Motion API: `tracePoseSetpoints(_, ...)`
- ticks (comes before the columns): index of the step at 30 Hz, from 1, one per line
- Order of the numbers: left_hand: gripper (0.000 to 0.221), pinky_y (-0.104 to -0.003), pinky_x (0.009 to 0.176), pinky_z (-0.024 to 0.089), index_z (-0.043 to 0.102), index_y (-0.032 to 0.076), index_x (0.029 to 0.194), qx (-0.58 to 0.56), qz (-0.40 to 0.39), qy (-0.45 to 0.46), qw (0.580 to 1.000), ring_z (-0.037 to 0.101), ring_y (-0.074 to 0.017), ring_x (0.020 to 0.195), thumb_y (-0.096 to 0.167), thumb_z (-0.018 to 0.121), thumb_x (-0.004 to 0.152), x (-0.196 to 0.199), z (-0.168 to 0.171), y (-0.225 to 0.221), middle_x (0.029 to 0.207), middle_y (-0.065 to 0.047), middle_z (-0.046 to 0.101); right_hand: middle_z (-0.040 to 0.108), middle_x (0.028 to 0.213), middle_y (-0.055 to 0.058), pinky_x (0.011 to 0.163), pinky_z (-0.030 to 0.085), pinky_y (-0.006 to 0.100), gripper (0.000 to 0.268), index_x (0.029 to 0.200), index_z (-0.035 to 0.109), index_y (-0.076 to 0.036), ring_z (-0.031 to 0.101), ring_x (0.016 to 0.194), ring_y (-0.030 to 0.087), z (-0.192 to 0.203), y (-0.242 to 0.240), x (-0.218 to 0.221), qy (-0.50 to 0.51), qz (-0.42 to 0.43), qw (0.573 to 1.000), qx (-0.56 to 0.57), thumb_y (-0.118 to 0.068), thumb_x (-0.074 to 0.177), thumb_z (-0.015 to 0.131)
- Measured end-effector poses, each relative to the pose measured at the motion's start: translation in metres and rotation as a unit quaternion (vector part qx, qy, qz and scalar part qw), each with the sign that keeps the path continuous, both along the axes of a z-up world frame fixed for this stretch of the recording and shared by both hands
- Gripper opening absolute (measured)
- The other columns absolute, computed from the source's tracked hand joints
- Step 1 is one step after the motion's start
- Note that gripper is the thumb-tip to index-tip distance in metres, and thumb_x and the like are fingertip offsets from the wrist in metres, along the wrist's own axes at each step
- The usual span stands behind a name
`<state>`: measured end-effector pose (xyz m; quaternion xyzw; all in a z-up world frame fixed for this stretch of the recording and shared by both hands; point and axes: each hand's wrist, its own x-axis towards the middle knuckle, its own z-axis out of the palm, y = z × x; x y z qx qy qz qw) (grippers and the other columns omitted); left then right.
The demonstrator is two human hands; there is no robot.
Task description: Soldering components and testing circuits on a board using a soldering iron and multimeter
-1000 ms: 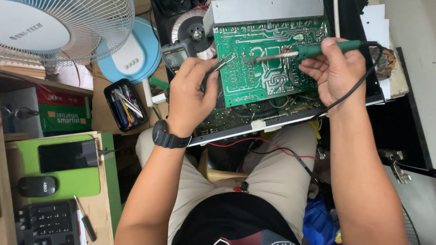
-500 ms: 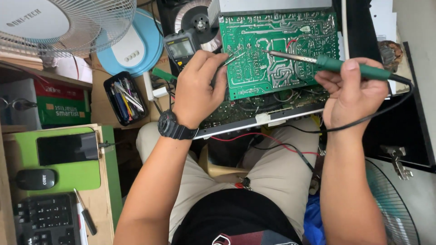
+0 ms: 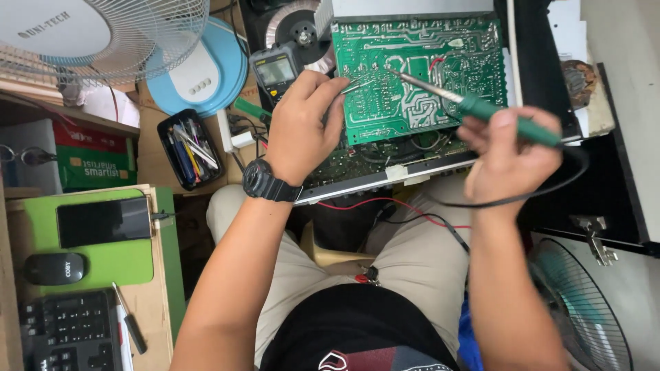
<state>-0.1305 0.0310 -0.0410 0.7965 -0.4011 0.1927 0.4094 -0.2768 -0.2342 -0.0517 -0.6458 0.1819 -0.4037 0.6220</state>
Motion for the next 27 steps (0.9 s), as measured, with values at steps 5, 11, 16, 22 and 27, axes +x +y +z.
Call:
tracePoseSetpoints(5, 0.022, -0.050, 0.080, 0.065, 0.077, 0.000, 0.136, 0.010, 0.012, -0.005, 1.000, 0.075, -0.0408, 0.098, 0.002, 0.070, 0.115, 0.003, -0.006, -0.003, 0.112, -0.014, 0.066, 0.074, 0.121, 0.033, 0.069, 0.078, 0.046, 0.031, 0.130, 0.057, 0.000, 0.087, 0.097, 0.046, -0.022, 0.032, -0.013, -0.047, -0.028, 0.998, 0.016, -0.019, 0.117, 0.078)
tracePoseSetpoints(11, 0.021, -0.051, 0.083, 0.068, 0.080, 0.006, 0.133, 0.024, 0.042, -0.032, 0.998, 0.080, -0.0434, 0.101, 0.006, 0.073, 0.113, 0.003, -0.009, -0.008, 0.112, -0.010, 0.071, 0.078, 0.122, 0.035, 0.060, 0.075, 0.042, 0.026, 0.127, 0.057, 0.005, 0.086, 0.096, 0.047, -0.028, 0.041, -0.021, -0.048, -0.031, 0.998, -0.006, -0.012, 0.117, 0.075)
tracePoseSetpoints(16, 0.021, -0.047, 0.083, 0.069, 0.082, 0.008, 0.132, 0.028, 0.044, -0.051, 0.997, 0.082, -0.0405, 0.099, 0.008, 0.074, 0.112, 0.003, -0.006, -0.011, 0.112, -0.008, 0.072, 0.081, 0.115, 0.035, 0.041, 0.062, 0.026, 0.024, 0.122, 0.061, 0.008, 0.081, 0.060, 0.031, -0.026, 0.039, -0.022, -0.030, -0.037, 0.999, -0.026, -0.009, 0.114, 0.076)
tracePoseSetpoints(22, 0.020, -0.046, 0.077, 0.069, 0.083, 0.008, 0.132, 0.020, 0.057, -0.035, 0.998, 0.082, -0.0399, 0.095, 0.010, 0.074, 0.113, 0.005, -0.017, -0.011, 0.111, -0.006, 0.072, 0.083, 0.108, 0.035, 0.038, 0.057, 0.022, 0.027, 0.122, 0.064, 0.009, 0.076, 0.050, 0.021, -0.030, 0.043, -0.018, -0.029, -0.047, 0.998, -0.032, -0.010, 0.111, 0.080)
tracePoseSetpoints(27, 0.021, -0.047, 0.075, 0.071, 0.081, 0.005, 0.134, 0.026, 0.049, 0.006, 0.998, 0.082, -0.0408, 0.092, 0.005, 0.071, 0.115, -0.002, -0.008, -0.012, 0.110, -0.008, 0.072, 0.084, 0.113, 0.037, 0.044, 0.061, 0.026, 0.024, 0.120, 0.064, 0.011, 0.083, 0.063, 0.030, -0.031, 0.045, -0.019, -0.050, -0.036, 0.997, -0.037, -0.005, 0.111, 0.080)
